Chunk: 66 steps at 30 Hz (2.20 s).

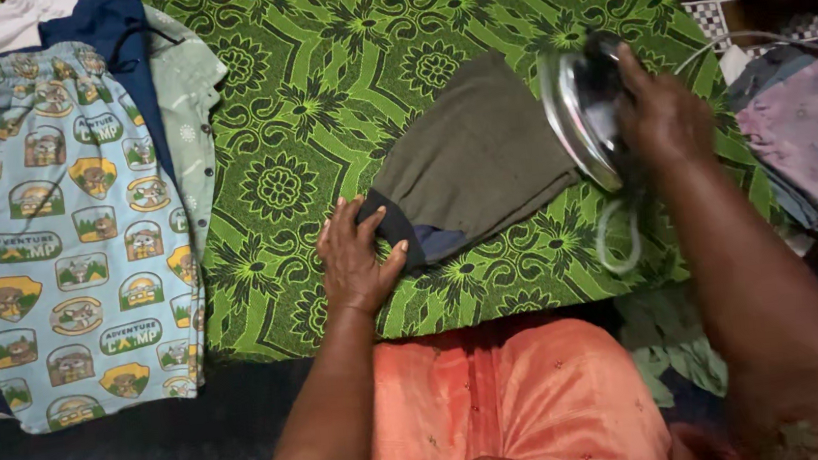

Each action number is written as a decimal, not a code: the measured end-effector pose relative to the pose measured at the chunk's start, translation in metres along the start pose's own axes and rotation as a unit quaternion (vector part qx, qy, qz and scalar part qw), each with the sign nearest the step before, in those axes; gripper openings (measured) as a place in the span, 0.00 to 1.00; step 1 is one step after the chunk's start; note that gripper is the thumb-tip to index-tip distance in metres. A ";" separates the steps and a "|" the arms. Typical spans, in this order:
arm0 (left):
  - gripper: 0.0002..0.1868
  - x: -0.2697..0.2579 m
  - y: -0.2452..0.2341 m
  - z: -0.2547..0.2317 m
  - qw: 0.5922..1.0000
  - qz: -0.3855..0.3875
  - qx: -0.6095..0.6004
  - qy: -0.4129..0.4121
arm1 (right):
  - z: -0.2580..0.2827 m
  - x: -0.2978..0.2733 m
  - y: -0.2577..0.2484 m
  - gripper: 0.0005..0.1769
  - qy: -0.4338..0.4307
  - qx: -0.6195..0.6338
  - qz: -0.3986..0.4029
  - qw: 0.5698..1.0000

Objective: The person irons several pieces of clothing on a patterned green cloth. They use an iron to smooth out wrinkles on a light blue patterned shirt, a dark green short, and a maroon shirt, folding each item after ironing.

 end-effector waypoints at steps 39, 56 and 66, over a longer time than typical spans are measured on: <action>0.34 0.026 0.025 -0.060 0.938 0.190 0.131 0.258 | -0.050 -0.095 -0.022 0.32 -0.012 0.003 -0.158 0.987; 0.25 0.202 0.021 -0.217 0.975 0.206 -0.052 0.066 | -0.046 -0.098 -0.032 0.32 -0.022 0.026 -0.187 0.982; 0.24 0.272 0.031 -0.248 0.818 0.193 -0.534 -0.097 | -0.059 -0.090 0.000 0.37 0.000 -0.015 -0.122 0.992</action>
Point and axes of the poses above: each hand's wrist, its own x-axis towards the middle knuckle, its own y-axis out of the palm, z = x × y, the point moved 10 cm from there along x, towards the middle knuckle, and after that the axes turned 10 degrees about -z, right-handed, at the moved point
